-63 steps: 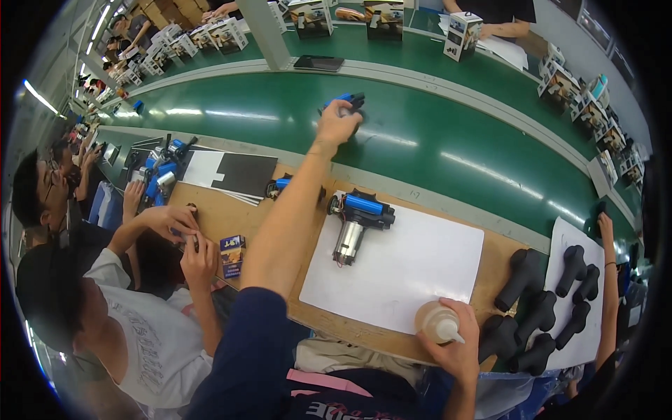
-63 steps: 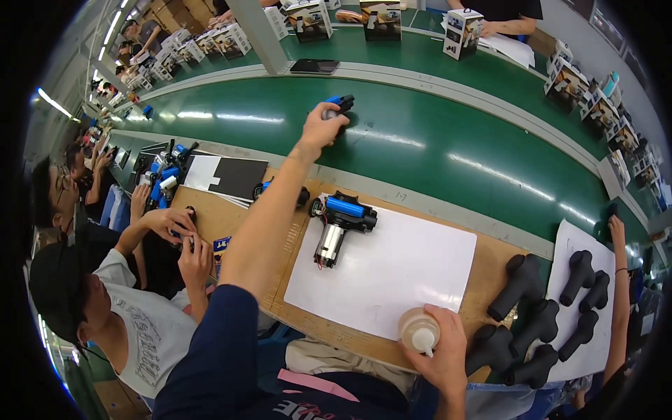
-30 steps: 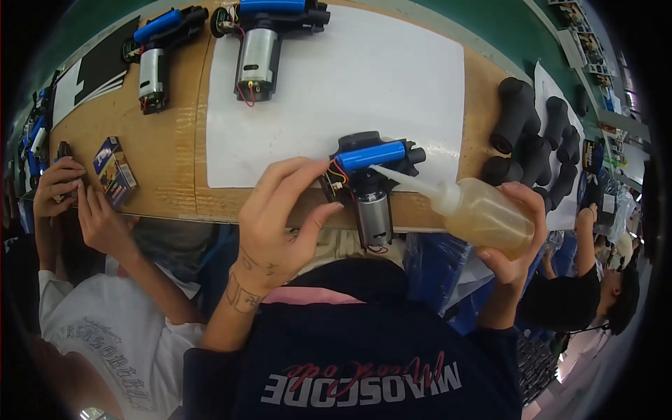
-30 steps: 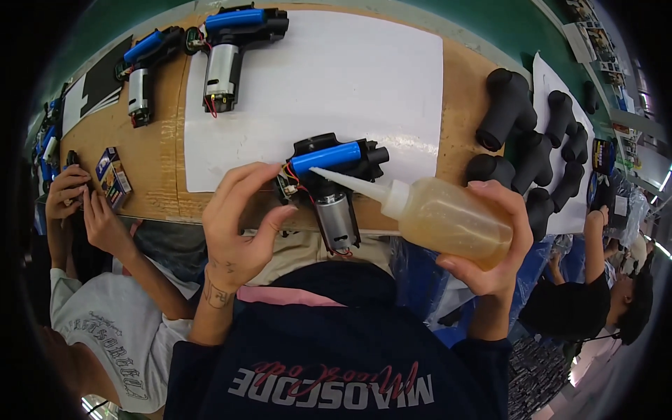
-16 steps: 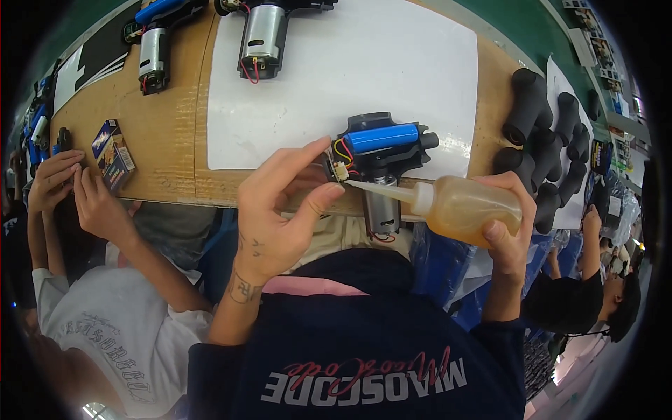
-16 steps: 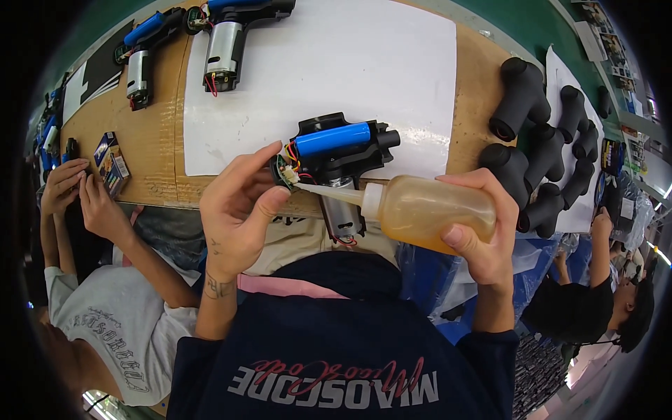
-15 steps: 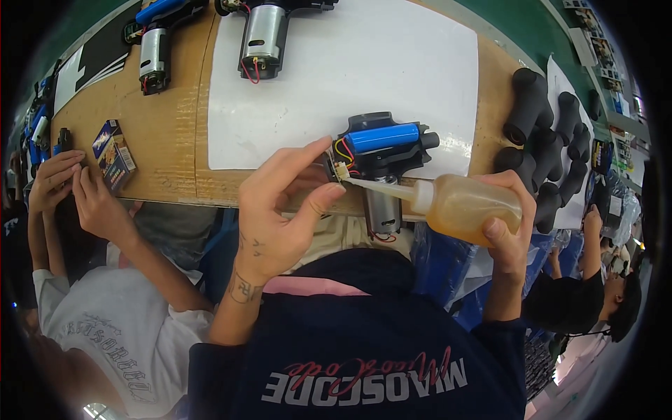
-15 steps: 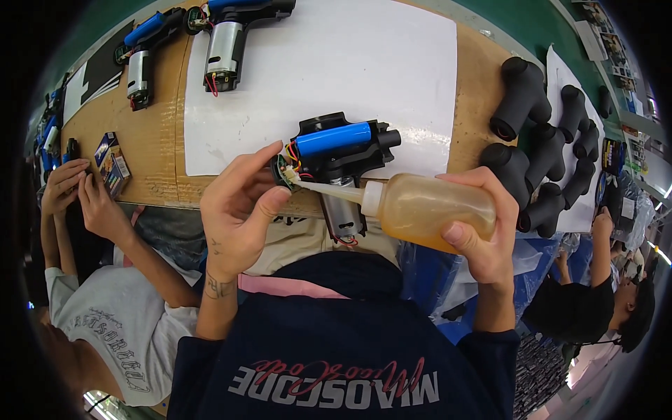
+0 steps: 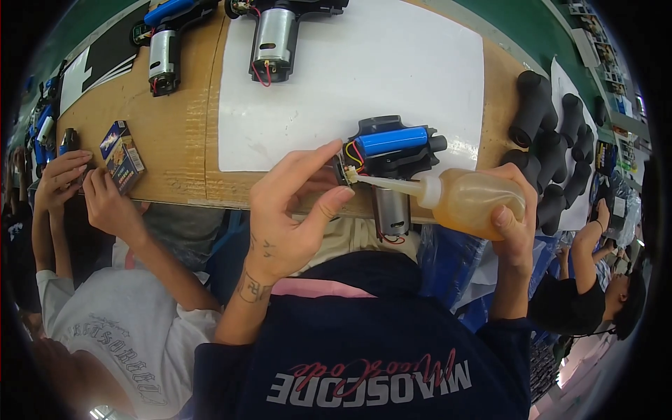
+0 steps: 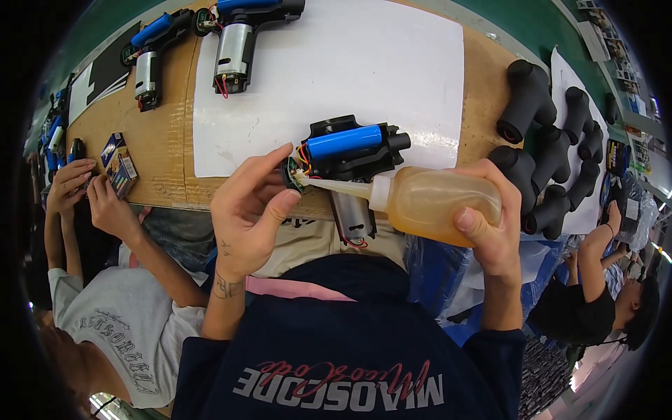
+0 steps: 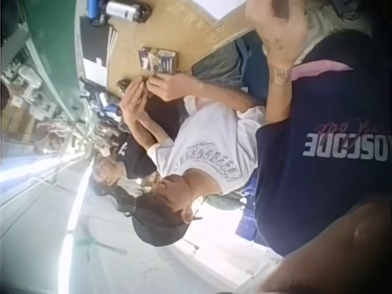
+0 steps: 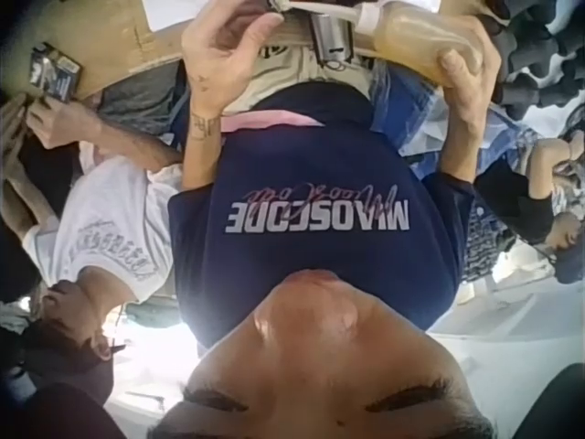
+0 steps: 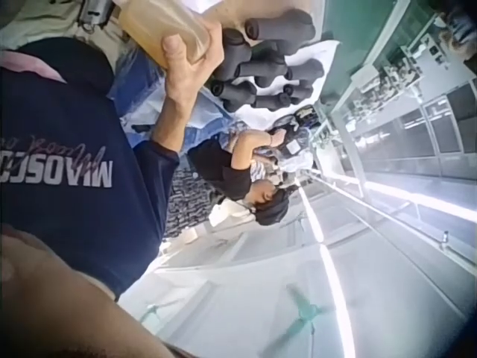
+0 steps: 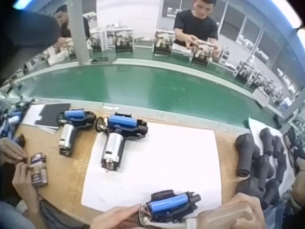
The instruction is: Assembling handheld electronic devices by attaching plastic components and applying adhesive on a factory production line.
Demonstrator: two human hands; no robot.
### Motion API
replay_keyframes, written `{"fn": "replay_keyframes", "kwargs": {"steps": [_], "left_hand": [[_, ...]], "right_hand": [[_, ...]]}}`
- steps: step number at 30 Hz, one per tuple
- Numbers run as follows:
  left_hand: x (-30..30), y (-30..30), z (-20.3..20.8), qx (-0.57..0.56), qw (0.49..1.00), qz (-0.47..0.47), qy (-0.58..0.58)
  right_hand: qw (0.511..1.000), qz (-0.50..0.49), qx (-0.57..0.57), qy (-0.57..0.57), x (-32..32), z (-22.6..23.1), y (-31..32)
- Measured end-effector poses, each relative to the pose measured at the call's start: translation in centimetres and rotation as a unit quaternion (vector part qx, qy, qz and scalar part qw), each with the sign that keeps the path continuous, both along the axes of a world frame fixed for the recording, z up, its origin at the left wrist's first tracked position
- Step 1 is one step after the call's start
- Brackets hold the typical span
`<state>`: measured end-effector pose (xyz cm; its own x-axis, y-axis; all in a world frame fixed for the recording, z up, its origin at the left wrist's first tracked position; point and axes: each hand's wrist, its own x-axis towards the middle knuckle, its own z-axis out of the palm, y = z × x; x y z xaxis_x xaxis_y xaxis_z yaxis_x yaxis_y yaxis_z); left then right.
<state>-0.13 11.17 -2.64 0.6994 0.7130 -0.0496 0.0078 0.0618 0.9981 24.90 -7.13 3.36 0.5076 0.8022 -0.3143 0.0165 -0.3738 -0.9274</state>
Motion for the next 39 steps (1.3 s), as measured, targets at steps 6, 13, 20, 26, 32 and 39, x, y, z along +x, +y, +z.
{"fn": "replay_keyframes", "kwargs": {"steps": [6,13,20,26,32,39], "left_hand": [[-0.1,0.1,-0.1,-0.010,1.000,-0.003,-0.003],[-0.1,0.3,-0.2,-0.041,0.999,-0.006,-0.016],[-0.4,0.5,0.2,0.090,0.996,-0.022,0.015],[1.6,-0.6,-1.9,0.283,0.958,0.034,-0.023],[1.6,0.7,-1.7,0.347,0.937,-0.014,-0.027],[2.2,0.4,-1.6,0.391,0.920,-0.034,-0.010]], "right_hand": [[1.000,-0.006,0.003,-0.007,-0.1,0.0,0.2],[1.000,0.005,-0.025,-0.007,0.0,0.3,0.1],[0.999,-0.029,0.032,-0.007,1.8,-0.2,-1.8],[0.934,0.061,0.248,0.252,7.4,-3.2,-3.8],[0.985,0.054,0.110,-0.122,5.4,-2.1,2.0],[0.971,0.009,0.070,-0.227,1.1,-1.7,3.8]]}}
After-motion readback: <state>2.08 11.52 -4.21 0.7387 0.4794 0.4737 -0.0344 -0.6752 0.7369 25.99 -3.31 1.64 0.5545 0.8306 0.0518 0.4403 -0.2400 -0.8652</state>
